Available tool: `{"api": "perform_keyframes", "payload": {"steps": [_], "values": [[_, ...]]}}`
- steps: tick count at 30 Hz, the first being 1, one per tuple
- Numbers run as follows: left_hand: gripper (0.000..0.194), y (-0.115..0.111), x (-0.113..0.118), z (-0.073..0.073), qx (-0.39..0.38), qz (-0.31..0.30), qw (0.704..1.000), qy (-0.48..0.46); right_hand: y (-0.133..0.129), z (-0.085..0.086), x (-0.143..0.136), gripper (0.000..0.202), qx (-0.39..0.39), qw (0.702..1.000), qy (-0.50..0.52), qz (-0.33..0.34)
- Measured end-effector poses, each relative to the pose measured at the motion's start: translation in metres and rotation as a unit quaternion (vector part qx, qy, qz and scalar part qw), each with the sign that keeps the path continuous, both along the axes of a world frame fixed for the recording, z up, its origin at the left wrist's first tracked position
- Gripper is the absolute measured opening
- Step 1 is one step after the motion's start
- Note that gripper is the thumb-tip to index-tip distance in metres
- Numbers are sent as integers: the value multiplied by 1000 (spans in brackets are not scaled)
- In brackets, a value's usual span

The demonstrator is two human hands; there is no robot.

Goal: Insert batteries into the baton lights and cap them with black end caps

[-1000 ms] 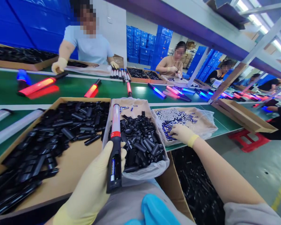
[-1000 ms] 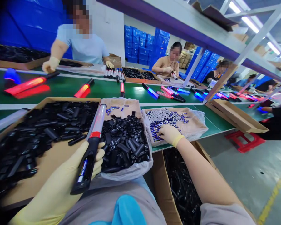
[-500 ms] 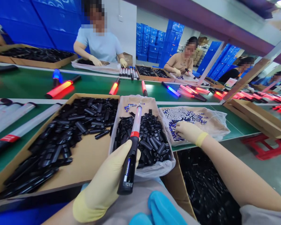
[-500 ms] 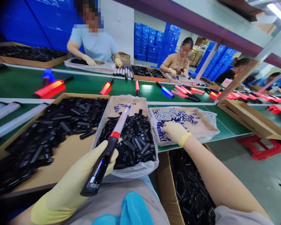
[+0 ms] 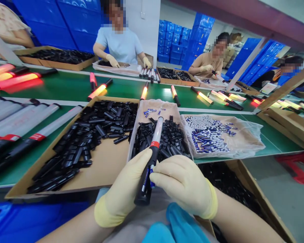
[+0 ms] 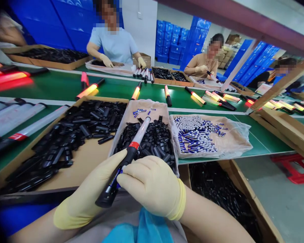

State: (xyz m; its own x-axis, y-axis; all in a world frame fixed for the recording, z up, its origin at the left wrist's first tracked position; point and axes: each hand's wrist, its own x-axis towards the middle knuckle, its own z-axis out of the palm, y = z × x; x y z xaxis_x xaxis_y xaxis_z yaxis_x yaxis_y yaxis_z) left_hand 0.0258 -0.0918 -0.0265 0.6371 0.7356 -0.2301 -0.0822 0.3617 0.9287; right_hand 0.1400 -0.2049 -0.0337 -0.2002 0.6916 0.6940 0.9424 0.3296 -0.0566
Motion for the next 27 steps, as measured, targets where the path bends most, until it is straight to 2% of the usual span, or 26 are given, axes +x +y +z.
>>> {"api": "perform_keyframes", "payload": {"steps": [3,5,8,13,16,20,23,25,27], "values": [[13,1,0,0,9,-57,998,-8,-4,-3,-7,23,-8,999,23,-22],[17,2,0,-2,18,-65,998,-12,-6,-3,-12,24,-8,999,30,-30],[16,6,-1,-6,80,-54,995,-14,-7,-1,-16,24,-16,999,47,-18],[23,13,-9,-17,159,2,987,29,-5,-2,-17,24,-26,998,59,-11],[22,15,-12,-21,179,-8,983,35,-2,-4,-19,24,-16,997,78,13],[19,19,-16,-26,162,-13,986,40,2,-7,-20,24,-18,996,79,34],[20,22,-16,-31,155,-3,987,41,3,-8,-23,30,-20,999,40,18],[17,23,-15,-31,107,-5,994,35,2,-8,-26,31,-8,1000,21,5],[15,22,-14,-26,21,19,999,16,1,-6,-27,28,1,1000,7,-15]]}}
